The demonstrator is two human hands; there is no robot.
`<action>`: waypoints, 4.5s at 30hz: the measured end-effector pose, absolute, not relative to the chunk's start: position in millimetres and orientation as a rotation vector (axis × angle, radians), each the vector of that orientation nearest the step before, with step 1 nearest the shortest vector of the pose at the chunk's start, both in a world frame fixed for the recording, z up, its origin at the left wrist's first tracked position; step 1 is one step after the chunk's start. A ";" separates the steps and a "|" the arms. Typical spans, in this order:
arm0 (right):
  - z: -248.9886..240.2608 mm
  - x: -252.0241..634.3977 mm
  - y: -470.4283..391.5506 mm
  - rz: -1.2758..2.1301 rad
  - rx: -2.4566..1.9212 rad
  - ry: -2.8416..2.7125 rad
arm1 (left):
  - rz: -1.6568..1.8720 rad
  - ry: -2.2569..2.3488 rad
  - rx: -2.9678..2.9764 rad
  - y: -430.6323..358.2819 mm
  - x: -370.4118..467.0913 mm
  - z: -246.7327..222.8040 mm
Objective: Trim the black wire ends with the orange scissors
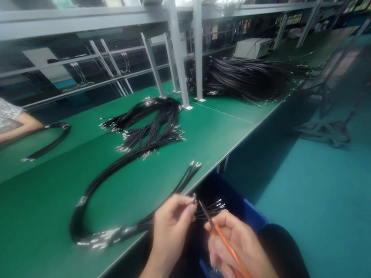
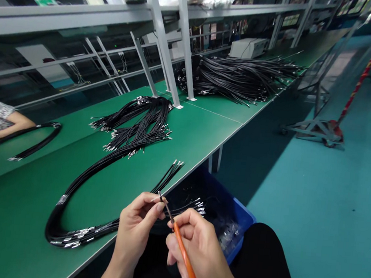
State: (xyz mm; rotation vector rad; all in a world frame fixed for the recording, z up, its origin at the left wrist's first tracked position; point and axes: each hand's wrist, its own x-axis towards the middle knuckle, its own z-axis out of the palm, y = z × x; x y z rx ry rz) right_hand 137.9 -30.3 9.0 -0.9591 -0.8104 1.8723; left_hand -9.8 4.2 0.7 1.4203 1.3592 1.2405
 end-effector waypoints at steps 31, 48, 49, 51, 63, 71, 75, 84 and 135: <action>4.0 141.0 -22.5 1.904 -1.063 -0.910 | 1.227 1.414 1.790 6.6 -9.0 -9.6; 0.6 147.3 -20.7 1.930 -0.972 -0.900 | 1.363 1.346 2.075 6.7 -9.3 -5.7; -0.3 147.9 -20.7 1.944 -0.939 -0.882 | 1.365 1.344 2.076 6.5 -9.2 -5.2; -2.1 148.5 -20.7 1.976 -0.882 -0.846 | 1.373 1.346 2.073 6.3 -8.6 -4.8; 5.7 146.0 -21.1 1.954 -1.061 -0.924 | 1.369 1.365 2.088 8.5 -8.1 -9.4; 7.4 155.1 -24.8 1.301 -1.286 -0.961 | 0.637 1.384 2.256 6.6 7.8 -17.4; 4.5 147.1 -10.8 1.002 -1.345 -1.175 | 0.664 1.861 2.152 22.9 -13.1 -11.1; -25.4 135.6 16.6 1.022 -1.562 -1.671 | 0.667 2.016 2.081 60.9 -35.8 -19.0; 14.4 113.7 1.1 1.634 -0.740 -0.326 | 1.128 1.146 1.365 -0.1 -0.1 10.8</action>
